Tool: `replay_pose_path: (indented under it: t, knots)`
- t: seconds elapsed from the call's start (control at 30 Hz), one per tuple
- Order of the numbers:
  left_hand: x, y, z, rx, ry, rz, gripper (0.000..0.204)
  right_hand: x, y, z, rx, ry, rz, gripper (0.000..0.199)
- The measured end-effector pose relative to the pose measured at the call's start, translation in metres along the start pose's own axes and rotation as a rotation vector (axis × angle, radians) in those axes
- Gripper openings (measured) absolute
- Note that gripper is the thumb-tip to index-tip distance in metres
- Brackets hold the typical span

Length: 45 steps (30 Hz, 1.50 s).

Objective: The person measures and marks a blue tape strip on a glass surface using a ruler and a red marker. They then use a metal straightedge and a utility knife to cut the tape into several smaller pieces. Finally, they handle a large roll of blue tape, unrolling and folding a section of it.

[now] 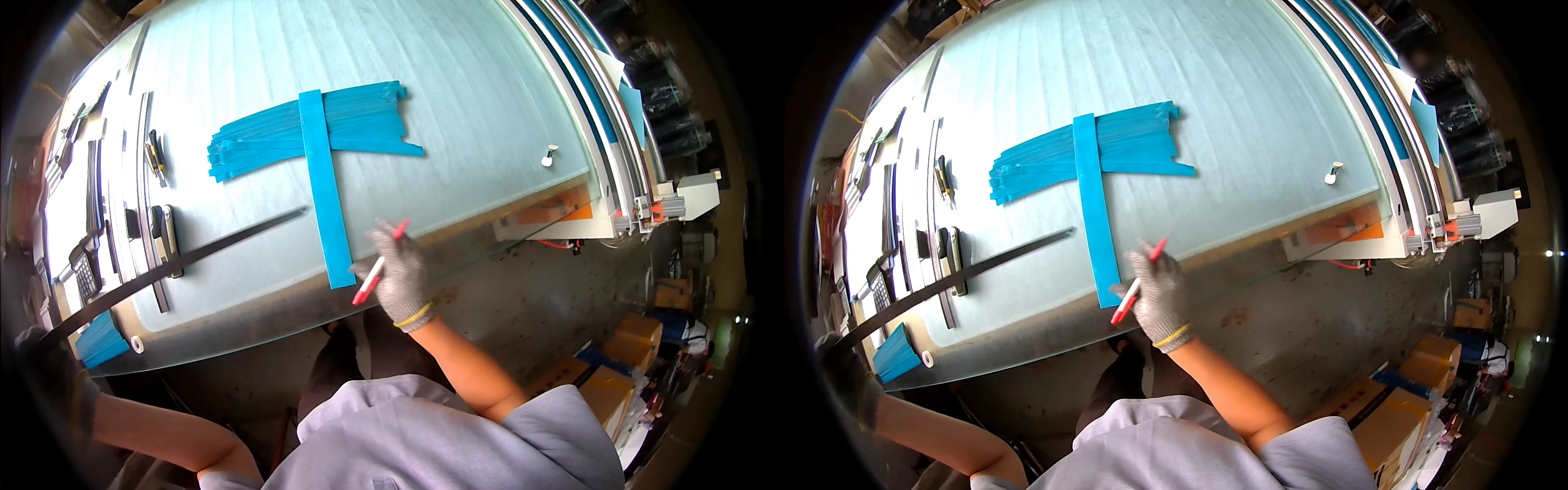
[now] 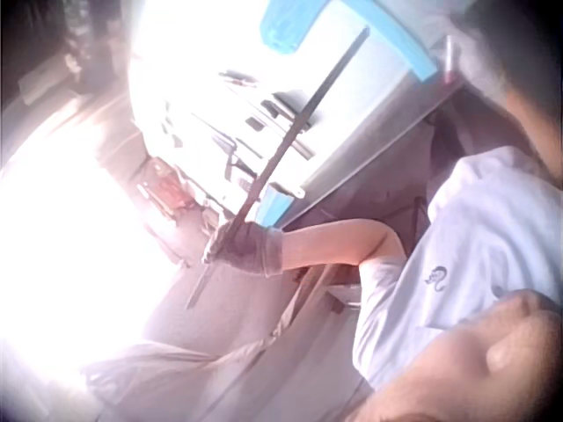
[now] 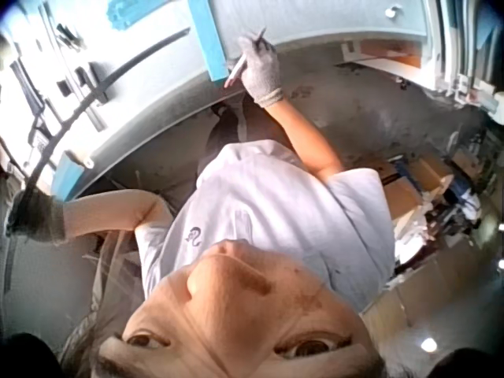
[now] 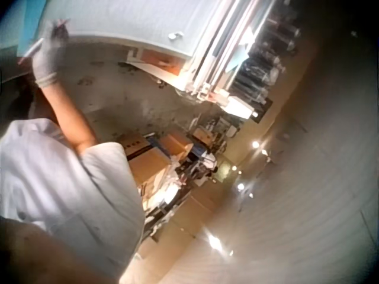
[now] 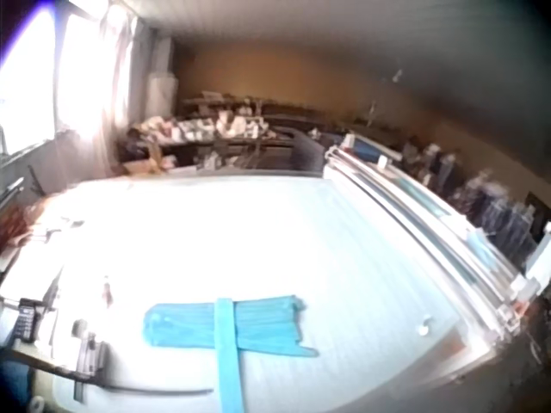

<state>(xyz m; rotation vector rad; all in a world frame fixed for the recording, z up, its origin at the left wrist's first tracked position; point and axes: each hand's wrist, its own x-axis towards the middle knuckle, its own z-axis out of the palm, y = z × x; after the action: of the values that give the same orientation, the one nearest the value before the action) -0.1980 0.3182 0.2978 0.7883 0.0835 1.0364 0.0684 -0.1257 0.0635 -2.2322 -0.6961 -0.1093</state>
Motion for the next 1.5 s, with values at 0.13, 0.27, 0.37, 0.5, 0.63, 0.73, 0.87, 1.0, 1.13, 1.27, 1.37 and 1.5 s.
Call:
replay_pose_path:
  t: [0.13,0.27,0.37,0.5,0.63,0.73,0.87,1.0,1.13,1.27,1.37,1.5]
  knots:
    - [-0.024,-0.061,0.003,-0.211,0.1,-0.147,0.004,0.018,-0.021,-0.035,0.079,0.18,-0.1,0.059]
    - [-0.059,-0.124,0.027,-0.208,0.073,-0.208,0.019,0.024,-0.043,-0.049,-0.014,0.027,-0.316,0.061]
    - [-0.097,-0.186,0.085,-0.324,0.156,-0.316,0.029,0.023,-0.06,-0.043,-0.07,-0.057,-0.369,0.061]
    - [-0.138,-0.247,0.112,-0.339,0.25,-0.371,0.021,0.027,-0.068,-0.035,0.056,-0.062,-0.4,0.051]
    - [-0.161,-0.289,0.112,-0.165,0.233,-0.544,0.035,0.019,-0.045,-0.032,0.081,-0.146,-0.384,0.049]
    - [-0.199,-0.321,0.069,1.229,-0.34,-0.362,0.059,0.019,-0.009,-0.052,0.151,-0.04,-0.163,0.049]
    - [-0.254,-0.337,0.029,1.636,-1.248,-0.211,0.097,0.003,0.05,-0.086,0.294,-0.046,0.175,0.05]
    - [-0.251,-0.357,0.027,1.728,-1.235,-0.236,0.105,-0.018,0.085,-0.108,0.406,-0.019,0.366,0.048]
    - [-0.23,-0.378,0.029,1.781,-1.157,-0.216,0.101,-0.032,0.1,-0.112,0.279,-0.09,0.372,0.047]
    - [-0.227,-0.37,0.03,1.684,-0.997,-0.125,0.087,-0.036,0.113,-0.111,0.204,-0.132,0.342,0.047]
    - [-0.242,-0.359,0.004,1.541,-0.579,-0.117,0.076,-0.03,0.116,-0.116,0.059,-0.212,0.211,0.046]
    - [-0.236,-0.332,0.019,1.296,-0.301,-0.566,0.066,-0.031,0.117,-0.114,-0.14,-0.308,0.017,0.042]
